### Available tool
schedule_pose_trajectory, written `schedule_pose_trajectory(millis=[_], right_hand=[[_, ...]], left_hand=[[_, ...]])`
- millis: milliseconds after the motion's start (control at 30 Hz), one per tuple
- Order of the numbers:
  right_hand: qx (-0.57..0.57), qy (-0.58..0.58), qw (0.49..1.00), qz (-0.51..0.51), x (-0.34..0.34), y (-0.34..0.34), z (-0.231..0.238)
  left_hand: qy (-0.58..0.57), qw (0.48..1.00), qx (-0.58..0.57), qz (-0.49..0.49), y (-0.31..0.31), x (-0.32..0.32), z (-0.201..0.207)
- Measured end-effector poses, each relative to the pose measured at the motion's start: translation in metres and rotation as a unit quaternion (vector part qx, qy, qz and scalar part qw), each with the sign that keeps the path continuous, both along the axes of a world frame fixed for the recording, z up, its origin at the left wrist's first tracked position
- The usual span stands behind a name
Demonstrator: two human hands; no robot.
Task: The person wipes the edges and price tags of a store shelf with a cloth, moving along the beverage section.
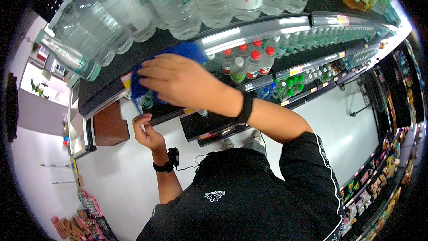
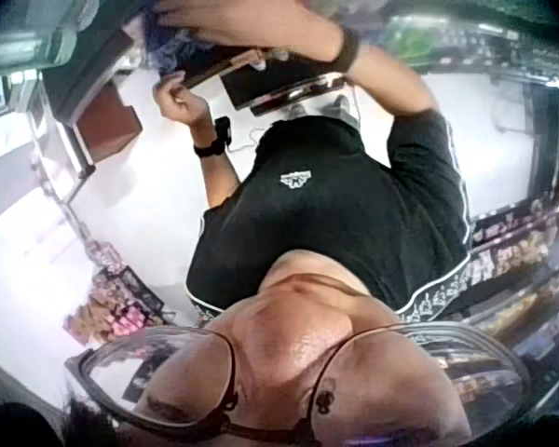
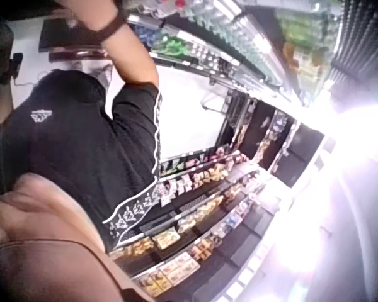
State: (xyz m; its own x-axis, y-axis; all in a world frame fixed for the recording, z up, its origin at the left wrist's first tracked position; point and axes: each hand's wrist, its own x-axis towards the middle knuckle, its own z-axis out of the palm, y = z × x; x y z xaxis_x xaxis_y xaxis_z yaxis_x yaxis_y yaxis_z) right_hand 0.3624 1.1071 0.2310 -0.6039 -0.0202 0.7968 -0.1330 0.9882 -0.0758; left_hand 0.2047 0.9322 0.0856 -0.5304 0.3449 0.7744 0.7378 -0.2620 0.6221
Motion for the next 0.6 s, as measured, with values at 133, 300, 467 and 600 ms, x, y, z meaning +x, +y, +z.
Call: schedule_pose_trajectory(millis=[133, 300, 467, 600], right_hand=[[0.007, 0.041, 0.997, -0.064, 0.066, 0.042, -0.003], [0.029, 0.042, 0.989, -0.141, 0.15, 0.092, -0.007], [0.016, 0.082, 0.978, -0.192, 0.205, 0.129, -0.016], [0.016, 0.087, 0.97, -0.227, 0.241, 0.15, -0.015]], left_hand=[[0.071, 0.997, 0.009, -0.007, 0.025, 0.013, 0.013], [0.151, 0.984, 0.062, -0.066, 0.051, 0.05, 0.047], [0.18, 0.972, 0.075, -0.134, 0.089, 0.098, 0.075], [0.154, 0.975, 0.063, -0.146, 0.119, 0.13, 0.086]])
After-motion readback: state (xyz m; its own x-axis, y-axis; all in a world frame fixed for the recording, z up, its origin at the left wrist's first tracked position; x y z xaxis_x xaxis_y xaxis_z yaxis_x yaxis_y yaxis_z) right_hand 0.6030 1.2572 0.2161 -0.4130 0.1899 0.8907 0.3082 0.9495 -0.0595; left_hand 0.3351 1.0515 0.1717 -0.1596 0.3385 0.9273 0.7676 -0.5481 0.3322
